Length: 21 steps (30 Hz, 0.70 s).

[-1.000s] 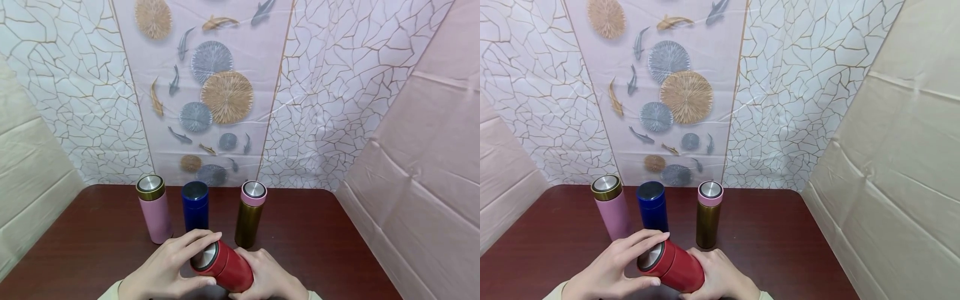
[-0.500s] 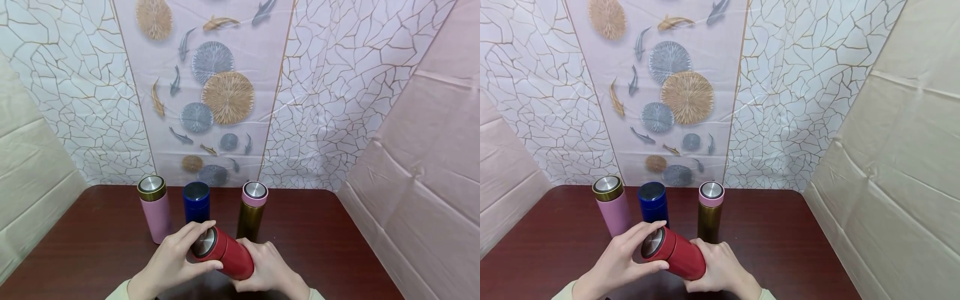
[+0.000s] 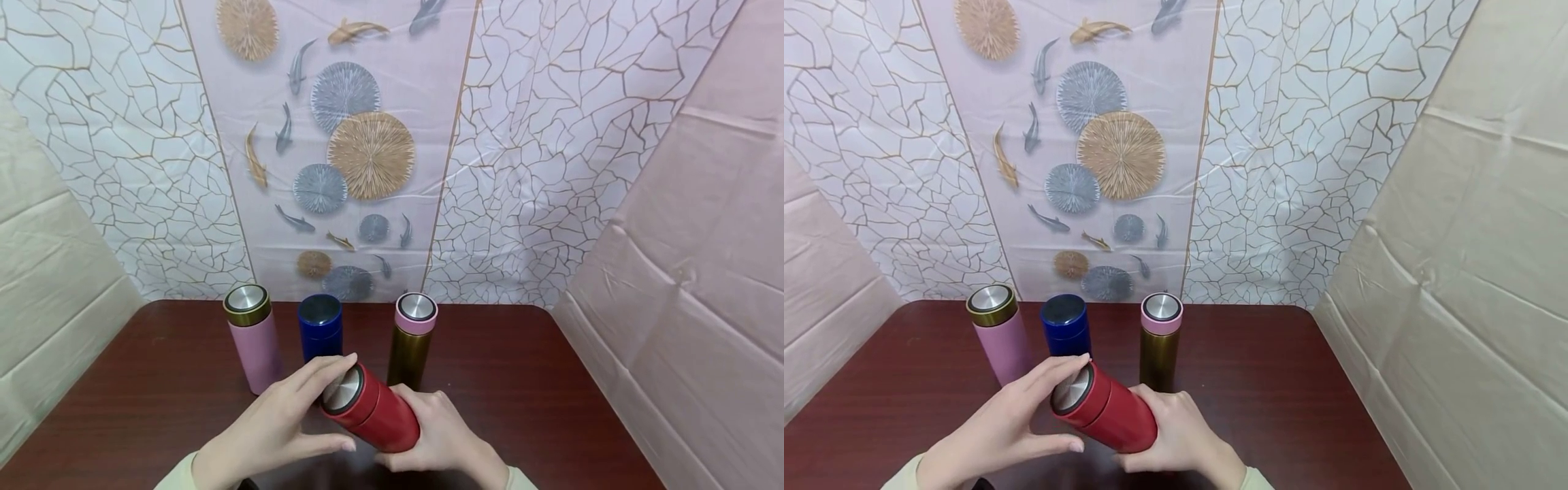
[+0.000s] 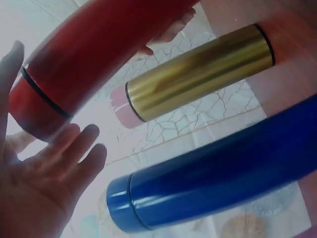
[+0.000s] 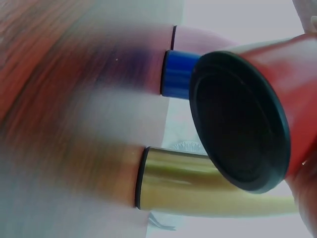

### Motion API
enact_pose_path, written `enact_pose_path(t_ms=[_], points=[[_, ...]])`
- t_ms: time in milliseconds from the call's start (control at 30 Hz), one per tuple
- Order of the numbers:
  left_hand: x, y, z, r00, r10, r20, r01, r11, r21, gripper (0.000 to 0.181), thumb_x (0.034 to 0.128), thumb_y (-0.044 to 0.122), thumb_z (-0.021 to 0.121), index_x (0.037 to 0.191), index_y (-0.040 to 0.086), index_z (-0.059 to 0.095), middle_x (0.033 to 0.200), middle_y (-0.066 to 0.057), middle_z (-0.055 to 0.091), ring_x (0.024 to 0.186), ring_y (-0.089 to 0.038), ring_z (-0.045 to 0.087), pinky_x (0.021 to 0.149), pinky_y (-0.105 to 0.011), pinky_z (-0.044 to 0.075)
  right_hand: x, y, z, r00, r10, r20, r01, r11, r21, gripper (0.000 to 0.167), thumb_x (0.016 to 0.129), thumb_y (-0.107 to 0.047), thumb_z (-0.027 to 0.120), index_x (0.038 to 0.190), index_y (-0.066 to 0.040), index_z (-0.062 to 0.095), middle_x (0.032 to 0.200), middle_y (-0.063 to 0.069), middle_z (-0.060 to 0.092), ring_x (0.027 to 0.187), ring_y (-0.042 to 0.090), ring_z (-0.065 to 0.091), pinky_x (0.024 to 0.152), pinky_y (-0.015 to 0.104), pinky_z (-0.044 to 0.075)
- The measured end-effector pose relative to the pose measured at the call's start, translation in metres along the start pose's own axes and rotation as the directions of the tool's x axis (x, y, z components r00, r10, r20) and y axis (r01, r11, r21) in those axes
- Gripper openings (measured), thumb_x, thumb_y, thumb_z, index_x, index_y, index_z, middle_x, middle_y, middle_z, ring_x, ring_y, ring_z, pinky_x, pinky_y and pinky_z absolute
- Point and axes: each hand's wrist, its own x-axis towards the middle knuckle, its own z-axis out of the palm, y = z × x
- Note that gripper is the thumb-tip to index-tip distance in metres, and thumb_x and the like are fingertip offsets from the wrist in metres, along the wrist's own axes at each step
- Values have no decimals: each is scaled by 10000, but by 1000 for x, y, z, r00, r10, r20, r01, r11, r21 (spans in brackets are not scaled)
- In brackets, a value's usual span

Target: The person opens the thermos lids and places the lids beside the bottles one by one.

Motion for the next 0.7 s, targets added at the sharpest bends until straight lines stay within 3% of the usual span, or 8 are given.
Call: enact_pose_path(t_ms=[233, 467, 633, 700], points=[[3, 1, -14, 993, 81, 82, -79, 997, -21, 791, 866, 415, 799, 1504, 106, 448, 1535, -40, 419, 1245, -156, 575, 985, -225, 472, 0, -2, -4, 998, -5, 57, 3, 999, 49, 585, 767, -456, 830, 1226, -202, 573, 968, -105, 696, 775, -49, 632, 644, 127, 518], [5, 5, -26, 976, 156, 155, -158, 987, 5, 763, 825, 376, 843, 1475, 165, 504, 1521, -20, 450, 1254, -172, 580, 937, -320, 527, -3, -4, -1, 989, -20, 148, 5, 995, 103, 604, 775, -444, 833, 1270, -220, 569, 1011, -109, 706, 814, -50, 638, 681, 135, 529], [2, 9, -28, 961, 118, 251, -111, 993, -43, 736, 863, 381, 809, 1498, 208, 480, 1504, 32, 467, 1255, -149, 565, 937, -351, 538, -3, -4, 0, 982, -60, 178, 56, 998, 27, 655, 758, -516, 834, 1288, -239, 565, 1034, -137, 696, 830, -85, 618, 692, 109, 506], [1, 9, -28, 960, 108, 260, -98, 994, -53, 714, 871, 393, 798, 1491, 224, 488, 1490, 41, 477, 1240, -130, 571, 936, -321, 535, -4, -4, 0, 980, -46, 191, 44, 999, 16, 665, 752, -536, 834, 1293, -260, 561, 1041, -146, 690, 831, -95, 610, 694, 105, 501]])
